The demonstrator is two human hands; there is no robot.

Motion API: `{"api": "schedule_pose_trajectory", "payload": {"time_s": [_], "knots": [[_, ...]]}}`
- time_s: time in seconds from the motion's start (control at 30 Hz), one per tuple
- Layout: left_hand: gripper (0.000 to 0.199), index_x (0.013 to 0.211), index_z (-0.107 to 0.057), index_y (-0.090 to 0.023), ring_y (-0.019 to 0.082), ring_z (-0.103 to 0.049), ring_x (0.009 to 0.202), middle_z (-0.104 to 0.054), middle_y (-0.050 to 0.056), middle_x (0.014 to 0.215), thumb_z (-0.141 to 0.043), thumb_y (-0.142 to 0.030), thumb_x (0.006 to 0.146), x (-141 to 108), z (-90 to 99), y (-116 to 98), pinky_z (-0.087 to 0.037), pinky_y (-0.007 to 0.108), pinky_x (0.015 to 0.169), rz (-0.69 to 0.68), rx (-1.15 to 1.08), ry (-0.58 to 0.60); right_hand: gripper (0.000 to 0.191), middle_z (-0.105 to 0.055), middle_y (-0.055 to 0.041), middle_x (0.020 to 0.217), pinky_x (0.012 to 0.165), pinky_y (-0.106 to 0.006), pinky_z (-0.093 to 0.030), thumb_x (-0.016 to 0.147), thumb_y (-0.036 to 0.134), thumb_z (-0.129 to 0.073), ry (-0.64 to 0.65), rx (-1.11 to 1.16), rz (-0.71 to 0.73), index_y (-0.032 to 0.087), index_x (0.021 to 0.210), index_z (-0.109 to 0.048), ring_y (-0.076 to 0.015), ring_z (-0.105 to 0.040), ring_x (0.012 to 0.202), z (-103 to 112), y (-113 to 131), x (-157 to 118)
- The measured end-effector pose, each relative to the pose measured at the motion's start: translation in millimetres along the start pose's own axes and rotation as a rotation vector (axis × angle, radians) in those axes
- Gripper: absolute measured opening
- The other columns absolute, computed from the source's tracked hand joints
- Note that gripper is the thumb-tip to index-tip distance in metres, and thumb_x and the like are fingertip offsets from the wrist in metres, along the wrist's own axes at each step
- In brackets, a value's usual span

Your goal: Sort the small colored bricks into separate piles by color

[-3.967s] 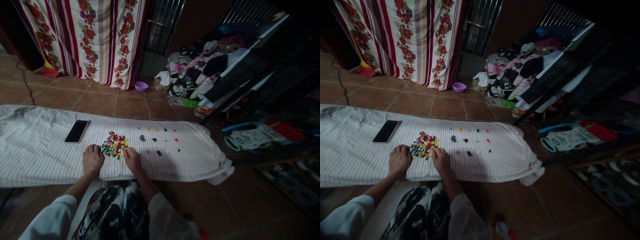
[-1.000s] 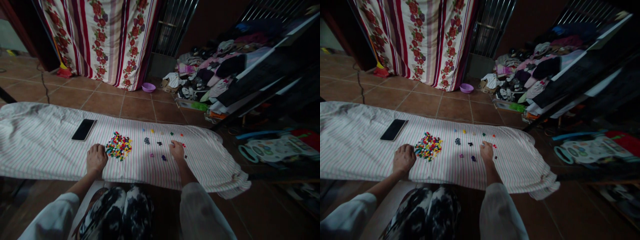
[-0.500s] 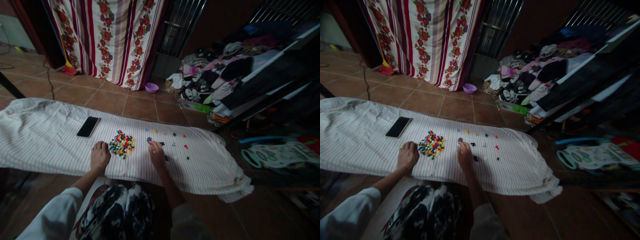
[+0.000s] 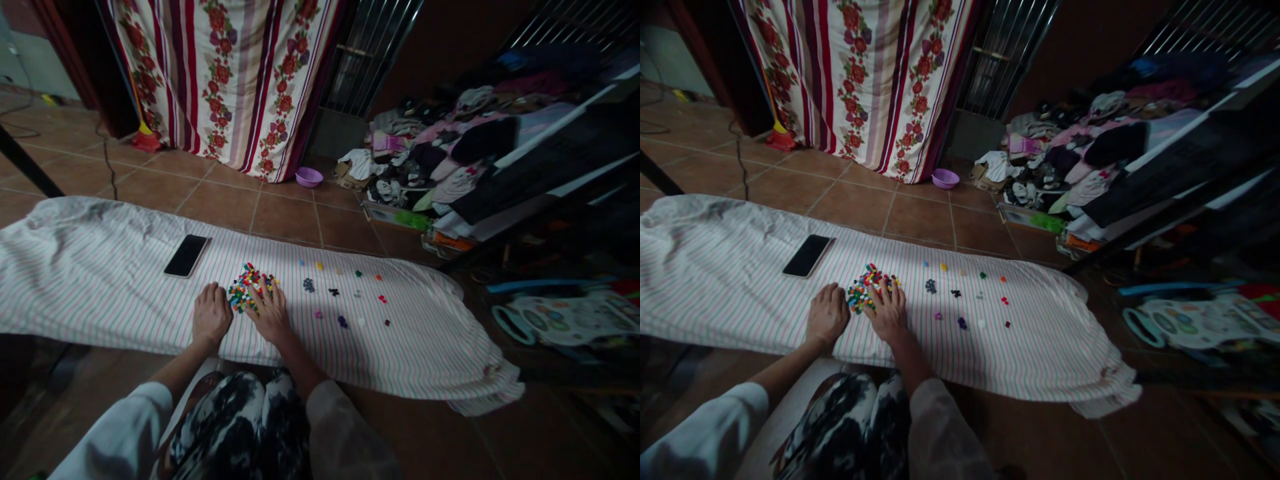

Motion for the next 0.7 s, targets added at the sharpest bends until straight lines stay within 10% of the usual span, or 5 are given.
{"api": "schedule_pose_trajectory", "payload": {"time_s": [0.4, 0.7], "knots": [[0.024, 0.106, -0.058, -0.012, 0.032, -0.049, 0.121, -0.058, 0.017, 0.128, -0.042, -0.020, 0.089, -0.8, -2.4, 0.2, -0.041, 0.045, 0.097, -0.003, 0.041, -0.009, 0.051, -0.046, -0.0099, 0.149, 0.113, -0.051, -0.025, 0.097, 0.046, -0.047, -0.043, -0.100, -0.037, 0.026, 0.145, -0.047, -0.0324, -0.031, 0.142, -24.4, -17.6, 41.2], [0.024, 0.106, -0.058, -0.013, 0.032, -0.049, 0.121, -0.058, 0.016, 0.127, -0.042, -0.020, 0.089, 0.4, -1.6, -1.0, -0.041, 0.046, 0.096, 0.011, 0.046, 0.022, 0.036, -0.052, -0.0067, 0.143, 0.109, -0.045, -0.028, 0.094, 0.036, -0.056, -0.156, 0.062, 0.051, 0.027, 0.129, -0.061, -0.0283, -0.034, 0.137, 7.5, -5.4, 16.8]]}}
Point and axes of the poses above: each hand's wrist, its own x-axis towards the middle knuckle, its own z-axis out of the back of the hand, y = z × x, the point moved 9 cm from there along x, towards the middle knuckle
